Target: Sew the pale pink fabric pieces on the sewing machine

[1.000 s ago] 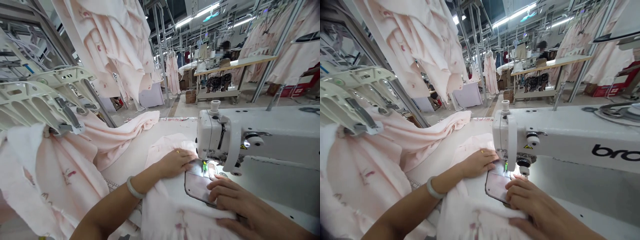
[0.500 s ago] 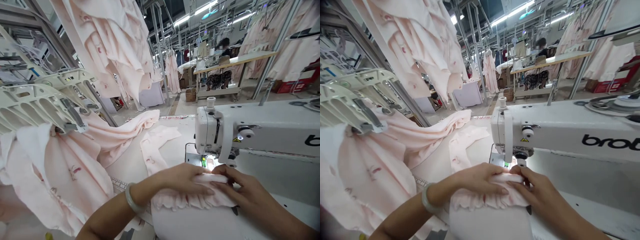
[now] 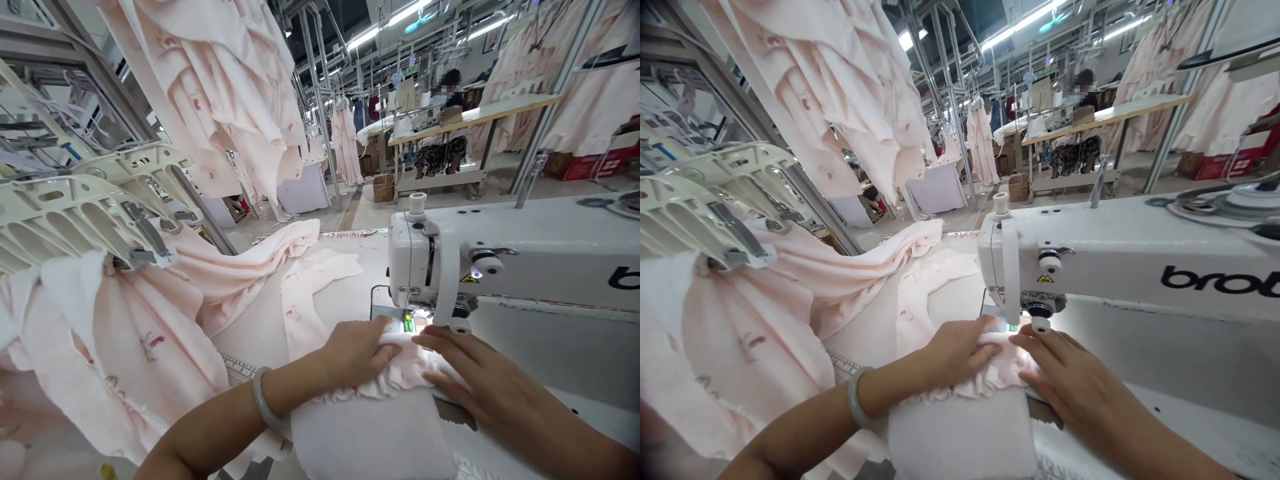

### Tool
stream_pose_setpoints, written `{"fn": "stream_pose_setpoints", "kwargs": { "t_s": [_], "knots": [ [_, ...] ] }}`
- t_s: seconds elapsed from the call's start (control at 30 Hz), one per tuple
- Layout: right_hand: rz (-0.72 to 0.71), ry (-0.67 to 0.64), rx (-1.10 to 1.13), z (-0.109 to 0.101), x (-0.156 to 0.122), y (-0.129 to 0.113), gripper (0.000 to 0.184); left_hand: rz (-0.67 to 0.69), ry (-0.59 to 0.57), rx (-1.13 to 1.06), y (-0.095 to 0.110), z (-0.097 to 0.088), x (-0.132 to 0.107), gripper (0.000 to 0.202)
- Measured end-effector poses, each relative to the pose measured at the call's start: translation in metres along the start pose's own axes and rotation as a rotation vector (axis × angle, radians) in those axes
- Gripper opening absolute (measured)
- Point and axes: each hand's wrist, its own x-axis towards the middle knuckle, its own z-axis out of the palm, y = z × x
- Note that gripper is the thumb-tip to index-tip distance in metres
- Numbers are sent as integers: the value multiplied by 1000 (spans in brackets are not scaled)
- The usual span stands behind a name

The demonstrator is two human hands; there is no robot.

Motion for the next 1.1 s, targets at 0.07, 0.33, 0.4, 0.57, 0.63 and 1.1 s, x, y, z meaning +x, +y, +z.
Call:
{"fn": "stream_pose_setpoints", "kwargs": {
  "t_s": [0.07, 0.33, 0.4, 0.57, 0.63, 1.1],
  "knots": [
    [-101, -1, -17, -3, 5, -1, 35, 64, 126, 69, 4, 4, -4, 47],
    [-264, -57, -27, -3, 7, 2, 34, 484, 296, 199, 3, 28, -21, 45],
    [-276, -55, -36, -6, 8, 1, 33, 494, 267, 210, -1, 28, -21, 45],
    [-270, 19, -146, -10, 12, -2, 34, 516, 212, 136, -10, 20, -15, 46],
    [-239, 46, -217, -10, 12, 1, 36, 527, 192, 110, -12, 17, -10, 45],
    [-152, -32, -218, -2, 3, 15, 49, 479, 166, 190, -17, 17, 2, 47]
  ]
}}
